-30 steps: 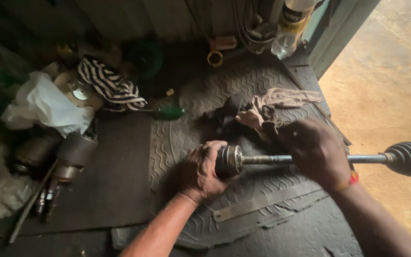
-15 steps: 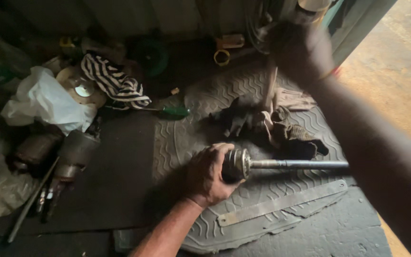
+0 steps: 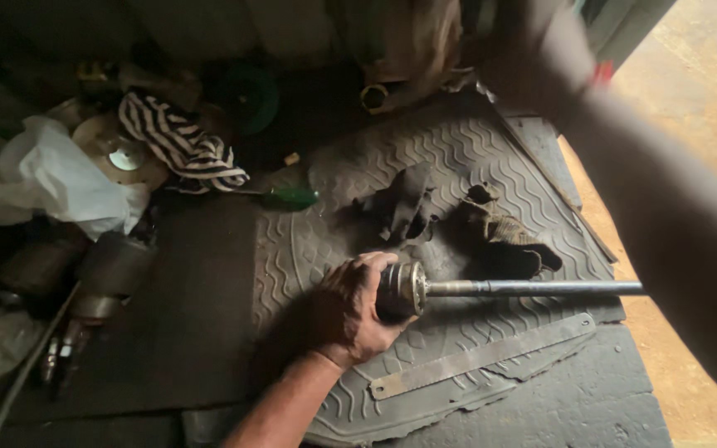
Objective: The person cleans a metal rod with a rubber boot using a rag and a flat metal tool. They repeatedly wipe the rod and use the tool to scrape or pry at the boot's edge, then wipe again. The rod is held and rotated during the process.
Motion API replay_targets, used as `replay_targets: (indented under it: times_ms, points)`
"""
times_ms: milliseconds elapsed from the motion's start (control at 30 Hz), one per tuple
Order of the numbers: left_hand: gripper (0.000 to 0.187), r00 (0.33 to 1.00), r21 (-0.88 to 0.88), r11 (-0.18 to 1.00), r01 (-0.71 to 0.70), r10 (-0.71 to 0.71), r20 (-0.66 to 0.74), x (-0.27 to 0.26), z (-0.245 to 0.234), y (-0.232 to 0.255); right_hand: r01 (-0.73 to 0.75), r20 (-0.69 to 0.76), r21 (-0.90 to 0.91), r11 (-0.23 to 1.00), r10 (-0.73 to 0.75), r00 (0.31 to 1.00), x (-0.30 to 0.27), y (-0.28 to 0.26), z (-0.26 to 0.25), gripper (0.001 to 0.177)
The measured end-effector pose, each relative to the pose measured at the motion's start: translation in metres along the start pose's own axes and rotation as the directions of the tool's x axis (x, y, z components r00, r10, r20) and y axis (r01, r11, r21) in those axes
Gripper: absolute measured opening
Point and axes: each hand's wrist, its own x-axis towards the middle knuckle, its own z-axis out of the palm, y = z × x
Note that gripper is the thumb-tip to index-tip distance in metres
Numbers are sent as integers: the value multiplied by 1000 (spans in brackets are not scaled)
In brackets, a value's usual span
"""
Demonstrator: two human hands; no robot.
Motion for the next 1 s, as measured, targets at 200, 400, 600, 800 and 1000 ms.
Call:
replay_targets:
  times_ms: [200, 400, 600, 800, 1000]
  points:
    - [73, 997, 44, 998, 46, -49, 58, -3, 3, -5, -35, -45, 172, 985, 43, 998, -72, -10, 83, 40]
    - [80, 1000, 67, 998, -10, 9, 11, -1, 6, -7, 263, -319, 54, 963, -233, 919, -64, -44, 106, 45]
    - [76, 995, 6, 999, 42, -42, 88, -3, 3, -5, -34, -337, 598, 801, 289, 896, -76, -13, 87, 21]
    - [75, 1000, 26, 1000, 5, -6, 28, -5, 4, -6, 324, -517, 844, 427, 486, 705, -149, 3, 52, 25]
    - [74, 999, 39, 999, 28, -29, 20, -4, 7, -6, 130, -559, 644, 754, 348, 752, -204, -105, 49, 9]
